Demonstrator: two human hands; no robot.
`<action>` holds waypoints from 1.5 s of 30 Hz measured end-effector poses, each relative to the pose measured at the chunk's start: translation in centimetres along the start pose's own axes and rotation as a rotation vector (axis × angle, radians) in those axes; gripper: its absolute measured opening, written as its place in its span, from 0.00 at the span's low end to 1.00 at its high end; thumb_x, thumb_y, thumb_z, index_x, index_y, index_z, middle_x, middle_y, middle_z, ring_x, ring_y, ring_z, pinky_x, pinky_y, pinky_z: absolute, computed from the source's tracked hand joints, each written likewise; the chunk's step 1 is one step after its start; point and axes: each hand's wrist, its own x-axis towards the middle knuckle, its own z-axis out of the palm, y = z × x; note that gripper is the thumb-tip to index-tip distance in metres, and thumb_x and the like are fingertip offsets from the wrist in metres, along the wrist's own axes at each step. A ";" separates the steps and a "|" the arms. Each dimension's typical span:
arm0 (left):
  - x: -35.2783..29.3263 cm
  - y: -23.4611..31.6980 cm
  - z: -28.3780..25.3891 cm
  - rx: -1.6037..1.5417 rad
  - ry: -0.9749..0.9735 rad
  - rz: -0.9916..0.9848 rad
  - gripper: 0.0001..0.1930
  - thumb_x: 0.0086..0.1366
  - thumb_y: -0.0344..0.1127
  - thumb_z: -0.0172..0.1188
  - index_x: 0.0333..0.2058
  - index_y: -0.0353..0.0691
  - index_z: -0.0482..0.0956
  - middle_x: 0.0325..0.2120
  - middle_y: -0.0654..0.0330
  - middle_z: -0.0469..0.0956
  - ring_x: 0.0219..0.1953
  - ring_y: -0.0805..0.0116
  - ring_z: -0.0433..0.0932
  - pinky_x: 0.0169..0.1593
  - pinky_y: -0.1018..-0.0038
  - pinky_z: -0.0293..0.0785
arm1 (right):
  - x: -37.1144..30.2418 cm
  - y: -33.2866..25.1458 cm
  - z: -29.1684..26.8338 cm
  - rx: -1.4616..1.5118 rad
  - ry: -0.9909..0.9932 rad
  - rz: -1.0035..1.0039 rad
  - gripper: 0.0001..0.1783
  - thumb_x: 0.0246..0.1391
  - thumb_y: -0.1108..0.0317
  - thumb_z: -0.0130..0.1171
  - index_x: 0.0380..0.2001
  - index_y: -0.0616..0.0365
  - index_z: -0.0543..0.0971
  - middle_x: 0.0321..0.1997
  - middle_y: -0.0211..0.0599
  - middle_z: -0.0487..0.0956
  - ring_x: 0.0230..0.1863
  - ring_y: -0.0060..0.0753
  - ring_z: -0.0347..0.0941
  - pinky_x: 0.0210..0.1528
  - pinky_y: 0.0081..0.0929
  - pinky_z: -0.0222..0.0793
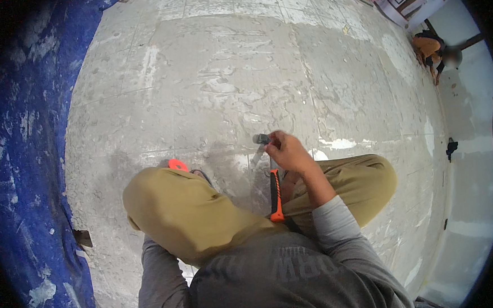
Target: The person, while sitting on the floor, uses a hammer to drive a metal spike through a plastic washer and into the subfloor.
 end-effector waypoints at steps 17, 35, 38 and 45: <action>2.0 21.0 -14.9 0.380 0.271 0.494 0.10 0.54 0.37 0.64 0.31 0.39 0.76 0.21 0.64 0.75 0.21 0.74 0.73 0.24 0.72 0.68 | -13.0 -17.0 -7.6 1.259 -0.073 -1.341 0.07 0.49 0.73 0.64 0.34 0.57 0.81 0.37 0.56 0.75 0.34 0.45 0.78 0.33 0.32 0.79; -0.3 39.8 -10.4 0.701 -0.056 0.540 0.10 0.53 0.34 0.65 0.29 0.38 0.72 0.16 0.63 0.72 0.15 0.74 0.69 0.18 0.73 0.66 | -9.4 -13.7 -11.5 0.933 -0.032 -1.333 0.10 0.55 0.66 0.54 0.35 0.62 0.74 0.28 0.45 0.74 0.26 0.42 0.75 0.27 0.33 0.71; -0.2 39.4 -7.4 0.788 -0.160 0.445 0.10 0.53 0.34 0.64 0.26 0.38 0.71 0.16 0.63 0.72 0.15 0.73 0.70 0.18 0.73 0.66 | -9.6 -13.6 -11.1 0.887 0.024 -1.159 0.14 0.53 0.63 0.55 0.37 0.63 0.75 0.29 0.45 0.74 0.30 0.44 0.74 0.30 0.34 0.71; 2.9 36.0 -7.8 0.990 -0.261 0.434 0.10 0.53 0.34 0.63 0.29 0.38 0.71 0.16 0.62 0.73 0.15 0.72 0.72 0.18 0.74 0.68 | -10.3 -12.7 -10.2 0.738 -0.032 -1.084 0.12 0.50 0.67 0.56 0.36 0.63 0.75 0.33 0.47 0.74 0.32 0.44 0.75 0.32 0.34 0.72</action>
